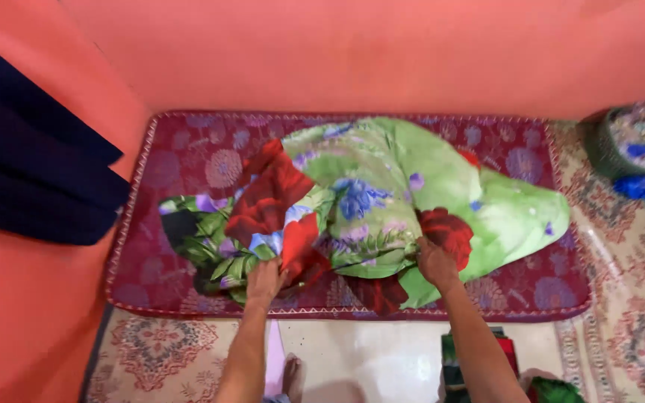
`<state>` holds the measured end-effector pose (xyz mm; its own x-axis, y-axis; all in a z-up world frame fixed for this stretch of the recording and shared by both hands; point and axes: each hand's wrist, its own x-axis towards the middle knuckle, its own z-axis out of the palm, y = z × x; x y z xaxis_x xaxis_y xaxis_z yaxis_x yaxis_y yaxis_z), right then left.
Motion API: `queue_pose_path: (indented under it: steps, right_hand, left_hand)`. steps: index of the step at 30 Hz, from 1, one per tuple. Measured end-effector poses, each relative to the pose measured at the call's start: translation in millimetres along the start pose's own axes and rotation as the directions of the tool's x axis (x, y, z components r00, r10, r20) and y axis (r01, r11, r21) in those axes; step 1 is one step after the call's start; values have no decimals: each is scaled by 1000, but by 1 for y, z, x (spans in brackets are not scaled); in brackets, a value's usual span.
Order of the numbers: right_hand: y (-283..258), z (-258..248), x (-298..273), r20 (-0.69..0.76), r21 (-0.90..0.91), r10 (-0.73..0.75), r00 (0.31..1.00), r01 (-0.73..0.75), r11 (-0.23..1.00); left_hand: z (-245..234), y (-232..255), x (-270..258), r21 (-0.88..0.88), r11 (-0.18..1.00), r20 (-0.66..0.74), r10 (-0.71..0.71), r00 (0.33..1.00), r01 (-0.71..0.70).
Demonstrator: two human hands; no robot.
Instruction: The person folds several pieces of bedding on a bed, including a checkered pillowcase, a green pillowcase, and a floral bedsheet. The person smooths and aligns the items by hand, stacking the folded pieces on the bed.
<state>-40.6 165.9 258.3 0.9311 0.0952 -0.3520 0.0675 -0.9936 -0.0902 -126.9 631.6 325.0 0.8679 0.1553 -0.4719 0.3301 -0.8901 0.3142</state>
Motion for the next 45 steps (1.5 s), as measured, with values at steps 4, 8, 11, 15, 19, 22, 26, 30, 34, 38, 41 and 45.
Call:
queue_pose_path:
  steps: [4,8,11,15,19,22,26,30,34,38,41,45]
  right_hand:
    - [12,91,-4,97,58,-40,995,34,998]
    - [61,228,31,173,-81,-11,985,25,996]
    - [103,315,45,182,-124,41,982,-19,992]
    - [109,356,38,134,-273,55,989,-16,962]
    - [120,382,40,28,-442,15,1000,-1,897]
    - [135,402,46,10,-498,-53,999,51,866]
    - [138,415,19,-152,-488,-316,937,207,848]
    - [176,464,58,-200,-404,-399,895,295,866]
    - [188,482,77,-86,-189,-78,993,61,980]
    - [167,450,58,-117,-156,-69,991,51,986]
    - [167,434,55,-114,-151,-91,989,73,986]
    - [164,427,48,-97,-25,-76,992,74,997]
  left_hand:
    - [127,-23,45,57,996,25,73,997,-74]
    - [234,-53,98,83,978,-38,193,980,-189]
    - [299,-67,115,98,969,-16,230,973,-227]
    - [310,-53,98,107,958,196,242,950,-266]
    - [381,-79,132,290,921,109,237,965,-259]
    - [396,-78,135,391,876,-10,312,950,-283]
    - [445,-95,148,550,746,-125,519,846,-376]
    - [446,-90,159,541,764,-97,472,876,-352]
    - [451,-85,183,556,745,-28,460,887,-369]
    - [465,-91,187,555,754,-18,433,901,-351]
    - [464,-77,180,538,777,-31,405,914,-326]
    - [431,-60,156,496,816,-4,343,939,-296]
